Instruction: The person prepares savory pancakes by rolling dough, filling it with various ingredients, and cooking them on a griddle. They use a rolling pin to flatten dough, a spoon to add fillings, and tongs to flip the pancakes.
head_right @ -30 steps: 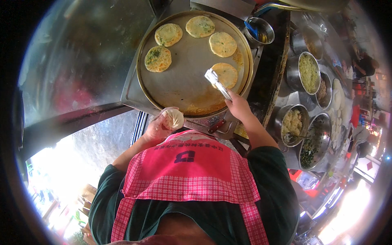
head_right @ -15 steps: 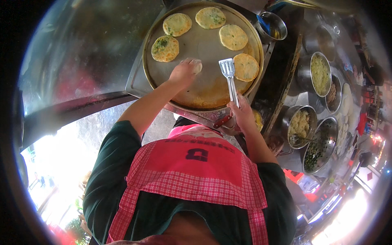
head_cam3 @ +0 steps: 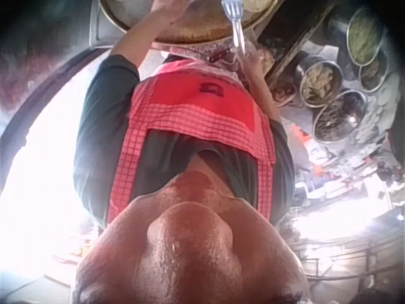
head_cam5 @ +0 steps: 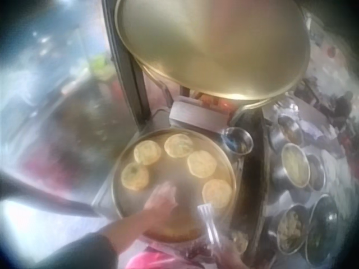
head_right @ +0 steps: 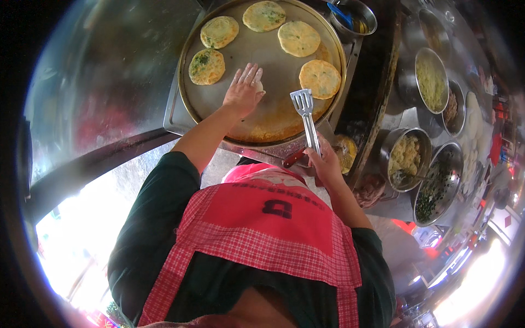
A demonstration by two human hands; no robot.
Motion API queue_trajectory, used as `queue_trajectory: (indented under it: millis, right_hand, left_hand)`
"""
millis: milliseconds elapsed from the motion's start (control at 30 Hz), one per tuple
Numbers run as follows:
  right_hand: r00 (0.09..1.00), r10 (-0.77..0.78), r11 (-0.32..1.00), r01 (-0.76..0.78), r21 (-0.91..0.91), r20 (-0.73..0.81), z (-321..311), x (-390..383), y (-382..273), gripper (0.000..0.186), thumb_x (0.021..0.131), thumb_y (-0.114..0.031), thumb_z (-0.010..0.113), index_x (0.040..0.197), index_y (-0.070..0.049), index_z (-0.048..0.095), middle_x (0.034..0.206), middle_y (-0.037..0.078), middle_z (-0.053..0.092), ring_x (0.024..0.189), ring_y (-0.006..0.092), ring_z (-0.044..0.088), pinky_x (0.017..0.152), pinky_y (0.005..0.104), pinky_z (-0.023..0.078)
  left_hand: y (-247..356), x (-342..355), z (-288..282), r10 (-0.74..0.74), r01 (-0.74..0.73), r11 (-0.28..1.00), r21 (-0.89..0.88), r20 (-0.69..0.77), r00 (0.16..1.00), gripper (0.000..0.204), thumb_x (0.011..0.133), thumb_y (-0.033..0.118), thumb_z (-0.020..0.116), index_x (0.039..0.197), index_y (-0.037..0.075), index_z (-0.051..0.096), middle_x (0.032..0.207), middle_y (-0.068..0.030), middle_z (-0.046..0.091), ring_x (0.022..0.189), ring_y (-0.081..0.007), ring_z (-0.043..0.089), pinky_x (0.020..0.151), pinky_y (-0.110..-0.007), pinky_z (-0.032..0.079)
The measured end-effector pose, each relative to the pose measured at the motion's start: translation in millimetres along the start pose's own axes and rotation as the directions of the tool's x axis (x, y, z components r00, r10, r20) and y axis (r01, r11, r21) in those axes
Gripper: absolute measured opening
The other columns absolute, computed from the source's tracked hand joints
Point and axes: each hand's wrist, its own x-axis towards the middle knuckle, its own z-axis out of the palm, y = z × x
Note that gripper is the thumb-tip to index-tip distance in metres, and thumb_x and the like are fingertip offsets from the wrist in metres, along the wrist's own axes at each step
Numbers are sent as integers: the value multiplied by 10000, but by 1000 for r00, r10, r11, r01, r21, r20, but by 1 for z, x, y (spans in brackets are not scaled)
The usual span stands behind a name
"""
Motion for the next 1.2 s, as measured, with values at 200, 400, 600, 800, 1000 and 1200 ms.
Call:
queue_trajectory:
  millis: [200, 400, 600, 800, 1000, 1200]
  right_hand:
    - [999, -28, 993, 23, -115, -36, -19, -14, 6, 538, 974, -99, 558, 1472, -22, 370, 881, 5, 598, 671, 52, 510, 600, 205, 430]
    - [949, -32, 993, -5, -115, -314, -51, -54, 30, 560, 938, -96, 617, 1460, -43, 421, 905, 12, 589, 685, 75, 529, 612, 231, 463]
    - [933, -61, 994, 26, -102, -353, -67, -75, 46, 552, 947, -88, 611, 1463, -46, 419, 986, 1, 578, 682, 47, 499, 595, 214, 446]
    - [866, -181, 919, -19, -394, -466, -71, -98, 60, 596, 921, -138, 649, 1460, -37, 417, 1228, 138, 621, 1008, 212, 627, 881, 338, 498]
    - [723, -415, 783, -26, -622, -552, -82, -143, 101, 648, 901, -172, 668, 1472, -26, 399, 1393, 210, 508, 1252, 292, 522, 1038, 384, 413]
    - [719, -369, 754, -138, -642, -588, -73, -146, 153, 703, 870, -198, 704, 1465, -11, 381, 1381, 237, 473, 1251, 394, 472, 1058, 448, 377]
  left_hand:
    - [3, -23, -16, -19, 21, 999, 46, -40, 999, 719, 999, 438, 446, 1544, 30, 215, 1625, -127, 179, 1518, -272, 107, 1236, -445, 92]
    - [7, -20, -6, 41, -58, 991, 118, 146, 988, 752, 1003, 482, 420, 1560, 41, 172, 1639, -124, 108, 1524, -276, 48, 1236, -435, 64]
    - [-1, -18, 4, -72, 67, 917, -392, 2, 997, 710, 1008, 409, 421, 1553, 22, 179, 1629, -138, 165, 1520, -282, 99, 1236, -433, 80]
    - [11, -11, 1, 80, -79, 997, -22, 91, 993, 709, 967, 307, 506, 1543, 20, 207, 1625, -140, 165, 1522, -288, 75, 1239, -436, 86]
    - [6, -32, 5, -146, 61, 843, -535, -118, 982, 707, 998, 396, 446, 1547, 24, 202, 1628, -126, 175, 1518, -273, 113, 1236, -422, 89]
    - [9, -17, 3, 181, -183, 983, 10, 95, 979, 683, 982, 330, 506, 1540, 40, 238, 1624, -142, 180, 1512, -305, 133, 1234, -420, 93]
